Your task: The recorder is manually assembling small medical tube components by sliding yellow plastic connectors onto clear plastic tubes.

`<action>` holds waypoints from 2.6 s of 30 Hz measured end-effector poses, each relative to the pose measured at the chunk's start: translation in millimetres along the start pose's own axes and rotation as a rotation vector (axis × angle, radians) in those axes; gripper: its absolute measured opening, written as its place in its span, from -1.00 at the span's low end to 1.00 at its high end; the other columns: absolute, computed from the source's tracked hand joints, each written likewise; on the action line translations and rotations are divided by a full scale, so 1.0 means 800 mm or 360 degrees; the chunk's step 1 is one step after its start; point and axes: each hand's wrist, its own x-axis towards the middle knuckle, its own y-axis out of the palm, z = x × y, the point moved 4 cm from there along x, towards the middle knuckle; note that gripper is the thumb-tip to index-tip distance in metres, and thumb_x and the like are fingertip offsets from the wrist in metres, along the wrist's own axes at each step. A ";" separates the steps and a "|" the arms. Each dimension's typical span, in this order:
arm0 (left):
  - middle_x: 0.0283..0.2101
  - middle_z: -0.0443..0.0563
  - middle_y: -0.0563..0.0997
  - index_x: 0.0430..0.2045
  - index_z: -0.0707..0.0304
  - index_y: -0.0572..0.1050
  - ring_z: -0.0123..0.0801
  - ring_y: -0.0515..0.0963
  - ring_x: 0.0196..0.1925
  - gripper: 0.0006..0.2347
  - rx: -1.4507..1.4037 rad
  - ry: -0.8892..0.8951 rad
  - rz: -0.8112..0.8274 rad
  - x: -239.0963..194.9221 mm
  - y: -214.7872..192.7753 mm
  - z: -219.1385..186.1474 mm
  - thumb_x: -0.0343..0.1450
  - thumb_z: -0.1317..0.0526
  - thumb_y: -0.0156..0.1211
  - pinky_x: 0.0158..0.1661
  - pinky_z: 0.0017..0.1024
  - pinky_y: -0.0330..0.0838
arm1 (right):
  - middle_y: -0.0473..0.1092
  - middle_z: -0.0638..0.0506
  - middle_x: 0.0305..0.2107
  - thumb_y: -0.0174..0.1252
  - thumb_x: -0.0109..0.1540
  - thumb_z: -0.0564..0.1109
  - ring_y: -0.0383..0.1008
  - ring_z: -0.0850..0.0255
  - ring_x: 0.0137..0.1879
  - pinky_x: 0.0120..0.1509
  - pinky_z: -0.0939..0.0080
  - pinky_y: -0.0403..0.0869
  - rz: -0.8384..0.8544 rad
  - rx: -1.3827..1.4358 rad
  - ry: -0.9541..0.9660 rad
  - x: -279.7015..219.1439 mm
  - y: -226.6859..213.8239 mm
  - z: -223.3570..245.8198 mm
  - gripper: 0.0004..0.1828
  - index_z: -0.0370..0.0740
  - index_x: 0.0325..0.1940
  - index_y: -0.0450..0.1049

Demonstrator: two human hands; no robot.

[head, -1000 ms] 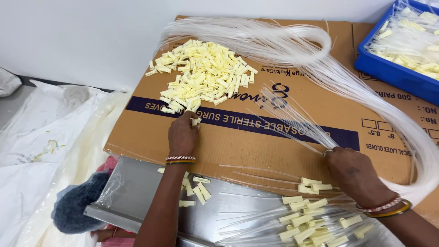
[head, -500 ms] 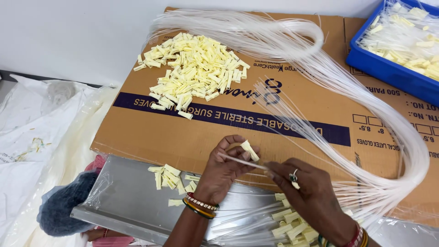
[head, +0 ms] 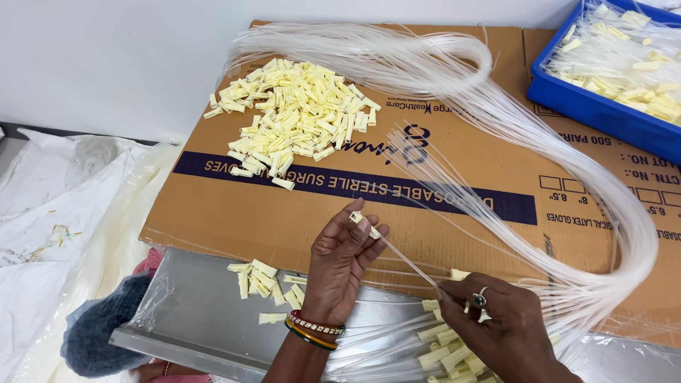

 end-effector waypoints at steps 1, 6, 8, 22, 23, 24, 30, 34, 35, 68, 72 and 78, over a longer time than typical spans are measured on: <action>-0.05 0.10 0.63 0.15 0.29 0.46 -0.20 0.69 0.00 -0.64 0.0001 0.0001 0.0001 -0.001 0.000 0.000 0.42 0.33 0.22 -0.04 -0.38 0.67 | 0.62 0.06 -0.53 0.37 0.04 -0.23 0.56 0.37 -0.57 -0.57 0.33 0.49 -0.0001 0.0001 -0.0001 0.000 0.001 -0.001 -0.82 -0.30 -0.29 0.67; -0.08 0.10 0.64 0.13 0.30 0.48 -0.21 0.69 -0.02 -0.65 0.0034 0.0072 -0.0049 -0.005 0.001 -0.002 0.43 0.32 0.23 -0.06 -0.38 0.66 | 0.61 0.04 -0.60 0.37 0.05 -0.23 0.52 0.34 -0.63 -0.59 0.29 0.44 0.0097 0.0001 0.0160 0.000 0.008 -0.008 -0.77 -0.24 -0.21 0.70; -0.11 0.09 0.65 0.11 0.32 0.49 -0.22 0.70 -0.06 -0.66 0.0105 0.0126 -0.0055 -0.007 0.005 0.007 0.42 0.33 0.24 -0.08 -0.37 0.68 | 0.60 0.03 -0.61 0.35 0.07 -0.22 0.52 0.35 -0.62 -0.59 0.29 0.43 0.0092 0.0027 0.0151 -0.001 0.013 -0.011 -0.78 -0.24 -0.21 0.69; -0.11 0.13 0.69 0.05 0.46 0.51 -0.32 0.73 -0.10 -0.74 0.0285 0.0612 0.0078 -0.044 0.023 0.035 0.47 0.39 0.25 -0.13 -0.39 0.66 | 0.63 -0.07 -0.59 0.11 0.24 -0.05 0.28 0.37 -0.71 -0.65 0.30 0.39 0.0484 0.0849 0.0852 0.030 0.054 -0.036 -0.43 -0.27 0.33 0.45; -0.10 0.13 0.69 0.04 0.45 0.52 -0.33 0.72 -0.09 -0.75 0.0308 0.0619 0.0126 -0.046 0.028 0.036 0.48 0.39 0.24 -0.12 -0.42 0.66 | 0.60 -0.07 -0.60 0.11 0.25 -0.05 0.30 0.38 -0.69 -0.64 0.31 0.36 0.0498 0.0925 0.0807 0.031 0.058 -0.040 -0.46 -0.31 0.29 0.47; -0.08 0.13 0.69 0.03 0.45 0.52 -0.33 0.72 -0.08 -0.77 0.0331 0.0626 0.0175 -0.048 0.032 0.036 0.49 0.39 0.23 -0.10 -0.44 0.65 | 0.57 -0.08 -0.60 0.12 0.27 -0.06 0.32 0.39 -0.67 -0.64 0.32 0.33 0.0511 0.1002 0.0761 0.033 0.062 -0.044 -0.49 -0.34 0.26 0.49; 0.01 -0.01 0.69 -0.05 0.34 0.63 -0.46 0.70 -0.13 -0.82 0.0614 0.0529 0.0260 -0.041 0.010 0.027 0.51 0.35 0.19 -0.16 -0.52 0.61 | 0.63 0.02 -0.53 0.12 0.26 -0.02 0.53 0.24 -0.58 -0.46 0.23 0.54 0.0534 0.0308 0.0576 0.042 0.048 -0.041 -0.53 -0.14 0.23 0.55; -0.14 -0.01 0.77 -0.13 0.23 0.67 -0.51 0.73 -0.11 -0.85 0.0903 0.0523 0.0063 -0.008 -0.059 -0.020 0.46 0.33 0.26 -0.02 -0.49 0.64 | 0.56 0.05 -0.17 0.17 0.22 0.01 0.56 0.10 -0.07 0.07 0.02 0.50 0.0547 -0.0828 -0.0490 0.014 0.005 -0.138 -0.78 0.00 -0.12 0.64; -0.08 0.05 0.72 -0.15 0.19 0.67 -0.34 0.66 -0.06 -0.82 0.1554 0.0583 -0.0087 0.000 -0.076 -0.039 0.40 0.33 0.28 -0.02 -0.33 0.56 | 0.53 0.04 -0.08 0.22 0.18 0.03 0.55 0.06 0.00 0.10 0.00 0.49 0.0614 -0.0866 -0.0350 0.014 -0.011 -0.166 -0.74 -0.01 -0.08 0.63; -0.08 0.07 0.64 0.18 0.27 0.46 -0.24 0.68 0.01 -0.60 0.0080 -0.0009 0.0093 0.017 -0.036 -0.010 0.41 0.37 0.24 -0.02 -0.39 0.65 | 0.54 0.06 -0.60 0.35 0.10 -0.23 0.50 0.37 -0.62 -0.59 0.33 0.43 -0.0002 0.0003 -0.0283 0.037 0.042 0.028 -0.88 -0.29 -0.28 0.65; -0.08 0.07 0.65 0.16 0.30 0.48 -0.25 0.69 -0.02 -0.63 -0.0011 0.0073 -0.0021 0.009 -0.028 -0.007 0.43 0.32 0.24 -0.04 -0.39 0.66 | 0.55 0.05 -0.60 0.36 0.07 -0.26 0.55 0.35 -0.60 -0.58 0.34 0.46 -0.0038 -0.0007 -0.0262 0.030 0.039 0.024 -0.87 -0.31 -0.30 0.64; -0.19 -0.01 0.62 0.15 0.29 0.50 -0.25 0.72 -0.09 -0.61 0.0246 0.0301 -0.0174 -0.004 -0.012 -0.012 0.39 0.34 0.30 -0.10 -0.34 0.69 | 0.55 0.02 -0.52 0.37 0.06 -0.28 0.57 0.26 -0.50 -0.47 0.28 0.50 -0.0122 -0.0234 -0.0545 0.028 0.037 0.033 -0.86 -0.29 -0.30 0.61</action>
